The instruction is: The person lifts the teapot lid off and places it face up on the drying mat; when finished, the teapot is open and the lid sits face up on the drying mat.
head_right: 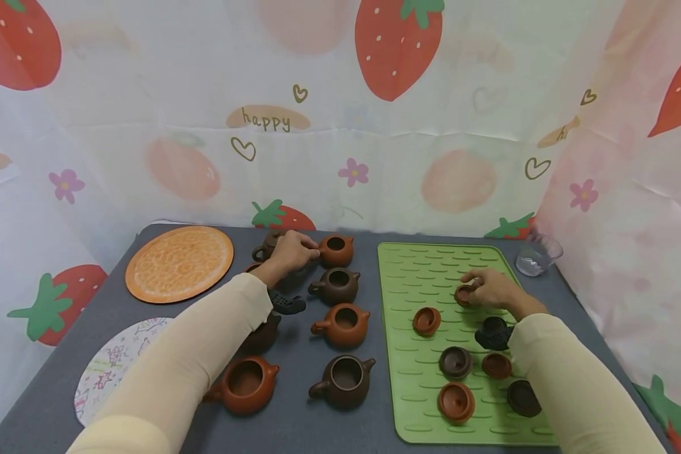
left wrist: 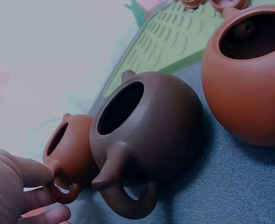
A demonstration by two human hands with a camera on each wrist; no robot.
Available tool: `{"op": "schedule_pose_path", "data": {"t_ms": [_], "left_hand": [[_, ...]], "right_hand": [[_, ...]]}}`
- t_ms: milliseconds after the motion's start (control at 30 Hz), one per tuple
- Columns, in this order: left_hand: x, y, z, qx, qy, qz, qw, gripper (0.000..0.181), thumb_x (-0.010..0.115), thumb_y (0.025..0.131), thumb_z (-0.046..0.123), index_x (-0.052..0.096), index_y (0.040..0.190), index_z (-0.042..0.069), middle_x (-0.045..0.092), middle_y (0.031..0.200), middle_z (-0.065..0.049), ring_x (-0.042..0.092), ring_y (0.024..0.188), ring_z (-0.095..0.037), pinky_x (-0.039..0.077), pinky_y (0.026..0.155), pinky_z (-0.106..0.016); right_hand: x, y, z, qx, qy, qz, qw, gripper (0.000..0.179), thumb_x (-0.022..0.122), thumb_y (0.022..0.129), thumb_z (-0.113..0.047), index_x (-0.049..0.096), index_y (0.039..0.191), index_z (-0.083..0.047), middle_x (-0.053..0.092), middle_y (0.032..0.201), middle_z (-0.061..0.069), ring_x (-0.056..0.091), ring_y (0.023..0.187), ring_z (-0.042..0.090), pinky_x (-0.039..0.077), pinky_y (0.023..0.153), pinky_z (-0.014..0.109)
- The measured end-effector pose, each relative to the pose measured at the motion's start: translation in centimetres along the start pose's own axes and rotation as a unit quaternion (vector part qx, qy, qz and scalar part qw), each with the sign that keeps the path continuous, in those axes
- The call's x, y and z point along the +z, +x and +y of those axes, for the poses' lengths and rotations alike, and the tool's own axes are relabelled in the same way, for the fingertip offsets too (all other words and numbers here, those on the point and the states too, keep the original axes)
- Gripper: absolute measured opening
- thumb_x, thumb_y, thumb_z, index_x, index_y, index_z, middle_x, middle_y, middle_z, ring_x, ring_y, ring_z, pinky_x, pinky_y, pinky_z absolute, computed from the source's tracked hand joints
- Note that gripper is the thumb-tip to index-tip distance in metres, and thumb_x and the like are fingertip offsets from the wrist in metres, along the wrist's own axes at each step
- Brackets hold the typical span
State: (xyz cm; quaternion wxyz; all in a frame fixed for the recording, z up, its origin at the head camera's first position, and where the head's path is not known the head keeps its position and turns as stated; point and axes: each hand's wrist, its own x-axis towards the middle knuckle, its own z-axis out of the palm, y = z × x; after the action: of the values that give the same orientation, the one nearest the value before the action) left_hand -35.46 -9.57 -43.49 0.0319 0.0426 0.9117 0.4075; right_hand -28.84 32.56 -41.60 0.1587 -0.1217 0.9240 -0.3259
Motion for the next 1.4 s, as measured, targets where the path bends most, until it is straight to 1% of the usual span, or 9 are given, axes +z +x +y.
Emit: {"op": "schedule_pose_path", "data": {"t_ms": [100, 200, 400, 600, 767, 933, 1100, 1200, 1400], "left_hand": [[-0.4, -0.3, 0.3, 0.010, -0.005, 0.000, 0.9999, 0.020, 0.068, 0.092, 0.016, 0.073, 0.108, 0.005, 0.068, 0.098, -0.008, 0.063, 0.085, -0.022, 0.053, 0.070, -0.035], [-1.0, -0.4, 0.7, 0.030, -0.004, 0.004, 0.9995, 0.022, 0.068, 0.092, 0.016, 0.073, 0.110, 0.004, 0.068, 0.102, -0.010, 0.063, 0.091, -0.024, 0.053, 0.075, -0.038], [-2.6, -0.7, 1.9, 0.075, 0.011, 0.013, 0.9971, 0.025, 0.069, 0.091, 0.018, 0.072, 0.113, 0.008, 0.067, 0.108, -0.007, 0.058, 0.103, -0.028, 0.050, 0.079, -0.039], [-4.5, -1.6, 2.9, 0.123, 0.003, 0.020, 0.9922, 0.027, 0.068, 0.092, 0.018, 0.070, 0.117, 0.007, 0.069, 0.107, -0.007, 0.064, 0.094, -0.023, 0.052, 0.075, -0.035], [-6.5, -2.5, 2.9, 0.153, -0.020, 0.047, 0.9868, 0.028, 0.070, 0.090, 0.018, 0.071, 0.115, 0.006, 0.070, 0.101, -0.008, 0.066, 0.086, -0.021, 0.053, 0.072, -0.035], [-8.4, -3.4, 2.1, 0.153, -0.028, 0.079, 0.9847, 0.029, 0.070, 0.090, 0.020, 0.071, 0.116, 0.007, 0.069, 0.102, -0.010, 0.065, 0.087, -0.024, 0.053, 0.071, -0.038], [-9.6, -3.7, 0.6, 0.143, -0.029, 0.108, 0.9833, 0.031, 0.069, 0.091, 0.023, 0.070, 0.118, 0.007, 0.066, 0.114, -0.011, 0.059, 0.102, -0.029, 0.050, 0.079, -0.042], [-10.1, -4.0, -0.3, 0.135, -0.037, 0.118, 0.9831, 0.034, 0.069, 0.091, 0.023, 0.069, 0.121, 0.007, 0.065, 0.118, -0.011, 0.056, 0.107, -0.030, 0.049, 0.081, -0.044], [-10.3, -3.8, -2.5, 0.119, -0.030, 0.129, 0.9839, 0.036, 0.069, 0.091, 0.021, 0.067, 0.122, 0.004, 0.064, 0.118, -0.015, 0.058, 0.103, -0.033, 0.049, 0.080, -0.047]], "right_hand": [[-0.3, -0.2, -0.5, 0.014, 0.001, 0.021, 0.9997, 0.045, 0.064, 0.086, -0.003, 0.051, 0.124, 0.015, 0.056, 0.097, 0.023, 0.050, 0.076, 0.027, 0.040, 0.059, 0.037], [-0.7, -0.5, -1.1, 0.021, -0.012, 0.045, 0.9987, 0.046, 0.065, 0.090, -0.011, 0.051, 0.128, 0.011, 0.054, 0.109, 0.030, 0.055, 0.088, 0.036, 0.046, 0.065, 0.040], [-1.4, -0.7, -2.6, 0.004, -0.018, 0.068, 0.9975, 0.047, 0.062, 0.095, -0.023, 0.051, 0.132, 0.004, 0.048, 0.123, 0.035, 0.052, 0.106, 0.047, 0.048, 0.077, 0.051], [-1.8, -0.6, -4.2, -0.011, -0.017, 0.079, 0.9967, 0.049, 0.061, 0.096, -0.030, 0.051, 0.134, 0.000, 0.050, 0.124, 0.030, 0.051, 0.110, 0.043, 0.048, 0.079, 0.052], [-2.0, -0.6, -5.7, -0.032, -0.022, 0.086, 0.9955, 0.047, 0.060, 0.097, -0.029, 0.051, 0.134, -0.001, 0.051, 0.123, 0.028, 0.053, 0.110, 0.043, 0.047, 0.081, 0.055], [-2.0, -0.7, -7.2, -0.054, -0.021, 0.089, 0.9944, 0.045, 0.059, 0.098, -0.029, 0.052, 0.133, -0.001, 0.052, 0.123, 0.027, 0.054, 0.108, 0.042, 0.047, 0.081, 0.056], [-2.1, -0.7, -8.4, -0.067, -0.023, 0.087, 0.9937, 0.046, 0.059, 0.098, -0.030, 0.052, 0.133, -0.002, 0.052, 0.123, 0.026, 0.054, 0.107, 0.040, 0.046, 0.081, 0.056], [-2.2, -0.6, -9.2, -0.069, -0.025, 0.086, 0.9936, 0.044, 0.060, 0.097, -0.028, 0.052, 0.133, -0.003, 0.053, 0.123, 0.024, 0.054, 0.107, 0.038, 0.046, 0.082, 0.055], [-2.2, -0.1, -11.0, -0.078, -0.025, 0.082, 0.9932, 0.045, 0.061, 0.097, -0.029, 0.053, 0.133, -0.004, 0.052, 0.123, 0.024, 0.054, 0.107, 0.037, 0.047, 0.083, 0.052]]}}
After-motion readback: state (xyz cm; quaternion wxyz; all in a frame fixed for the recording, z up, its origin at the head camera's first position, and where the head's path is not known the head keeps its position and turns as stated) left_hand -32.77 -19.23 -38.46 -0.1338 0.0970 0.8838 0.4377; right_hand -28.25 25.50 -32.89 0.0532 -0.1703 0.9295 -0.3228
